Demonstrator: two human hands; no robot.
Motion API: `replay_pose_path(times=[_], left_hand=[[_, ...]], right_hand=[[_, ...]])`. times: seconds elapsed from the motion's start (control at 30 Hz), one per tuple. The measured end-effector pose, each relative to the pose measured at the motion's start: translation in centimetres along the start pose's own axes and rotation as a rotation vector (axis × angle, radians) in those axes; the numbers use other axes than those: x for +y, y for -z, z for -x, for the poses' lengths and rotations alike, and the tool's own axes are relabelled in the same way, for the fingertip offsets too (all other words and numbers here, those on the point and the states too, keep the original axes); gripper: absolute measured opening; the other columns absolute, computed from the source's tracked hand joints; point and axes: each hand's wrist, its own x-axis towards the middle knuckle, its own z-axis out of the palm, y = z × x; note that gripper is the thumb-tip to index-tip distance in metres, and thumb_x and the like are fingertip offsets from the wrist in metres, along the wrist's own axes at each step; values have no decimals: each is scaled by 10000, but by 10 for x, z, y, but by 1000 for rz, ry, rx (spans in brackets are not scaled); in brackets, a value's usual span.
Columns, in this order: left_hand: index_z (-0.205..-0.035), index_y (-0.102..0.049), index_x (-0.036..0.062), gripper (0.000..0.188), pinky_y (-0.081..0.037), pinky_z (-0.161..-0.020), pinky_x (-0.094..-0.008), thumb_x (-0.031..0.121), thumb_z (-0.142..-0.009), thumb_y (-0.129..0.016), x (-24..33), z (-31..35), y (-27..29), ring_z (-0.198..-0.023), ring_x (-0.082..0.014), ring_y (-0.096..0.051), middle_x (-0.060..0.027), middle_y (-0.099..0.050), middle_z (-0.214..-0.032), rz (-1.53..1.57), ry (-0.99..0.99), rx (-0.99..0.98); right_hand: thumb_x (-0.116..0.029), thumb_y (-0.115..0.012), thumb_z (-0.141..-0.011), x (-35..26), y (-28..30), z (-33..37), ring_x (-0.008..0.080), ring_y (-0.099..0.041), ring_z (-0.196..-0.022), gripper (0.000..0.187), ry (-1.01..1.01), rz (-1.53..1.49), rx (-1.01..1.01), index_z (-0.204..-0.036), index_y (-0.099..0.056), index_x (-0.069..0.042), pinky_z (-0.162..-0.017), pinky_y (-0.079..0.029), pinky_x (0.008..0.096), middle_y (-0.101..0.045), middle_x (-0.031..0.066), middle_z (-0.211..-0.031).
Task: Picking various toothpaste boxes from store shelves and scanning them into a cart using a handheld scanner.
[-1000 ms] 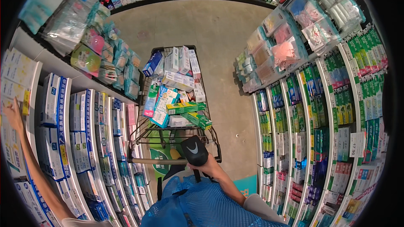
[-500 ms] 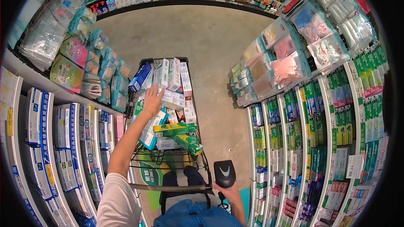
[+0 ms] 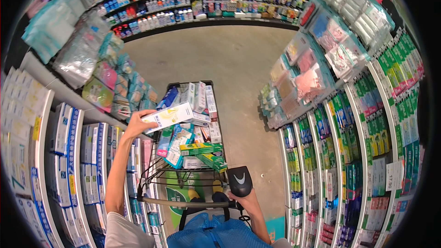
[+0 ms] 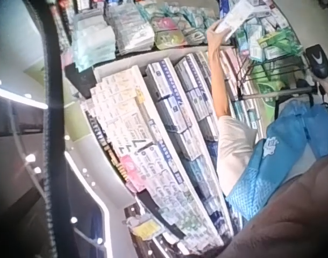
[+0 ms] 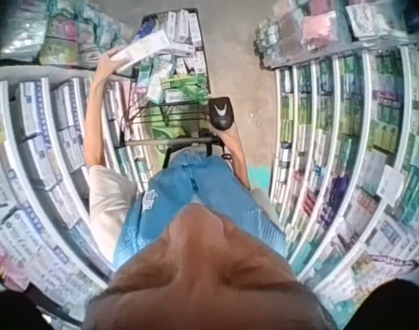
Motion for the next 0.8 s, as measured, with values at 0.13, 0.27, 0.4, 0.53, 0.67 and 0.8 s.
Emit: replay_pose_path(times=[0.13, 0.27, 0.4, 0.53, 0.67, 0.8], left_hand=[[-1167, -578, -14, 594, -488, -751, -227, 12, -613, -790, 47, 66, 27, -811, -100, -600, -54, -636, -932, 206, 14, 70], [-1074, -543, 30, 536, -468, -787, -247, -51, -584, -747, 66, 127, 16, -866, -104, -574, -27, -607, -918, -31, -113, 273], [-966, -525, 37, 389, -363, -1000, -449, -34, -608, -661, 87, 193, -32, -855, -222, -574, -83, -568, -896, -667, -417, 553], [-982, -524, 26, 388, -290, -1022, -574, -12, -609, -622, 79, 233, -61, -866, -314, -552, -134, -550, -919, -758, -617, 599], [-1018, -520, 28, 430, -312, -1009, -547, -26, -612, -650, 81, 251, -71, -894, -327, -541, -139, -555, -946, -811, -640, 594], [-1064, -504, 9, 486, -409, -867, -480, 2, -610, -675, 89, 282, -60, -889, -335, -528, -170, -537, -978, -768, -592, 682]], right_hand=[[-76, -748, -725, -38, -30, -11, 100, -570, -711, 232, 65, 68, -168, -889, -609, 12, -656, -468, 265, -633, 41, -784], [-108, -763, -716, -60, -52, -12, 119, -553, -771, 314, 206, 112, -341, -953, -594, 11, -703, -462, 283, -627, 49, -855], [-80, -733, -752, -74, -68, -9, 123, -568, -731, 316, 208, -29, -562, -1005, -559, -5, -671, -468, 274, -603, 50, -838], [-41, -668, -809, -90, -83, -1, 176, -626, -645, 180, -153, -394, -727, -948, -556, -16, -589, -517, 295, -591, 69, -794], [-60, -658, -808, -77, -88, -9, 166, -614, -629, 191, -220, -396, -796, -957, -556, 1, -580, -515, 294, -584, 83, -747], [-76, -664, -804, -77, -95, 7, 165, -601, -598, 204, -251, -425, -708, -951, -541, -5, -578, -523, 309, -576, 81, -702]])
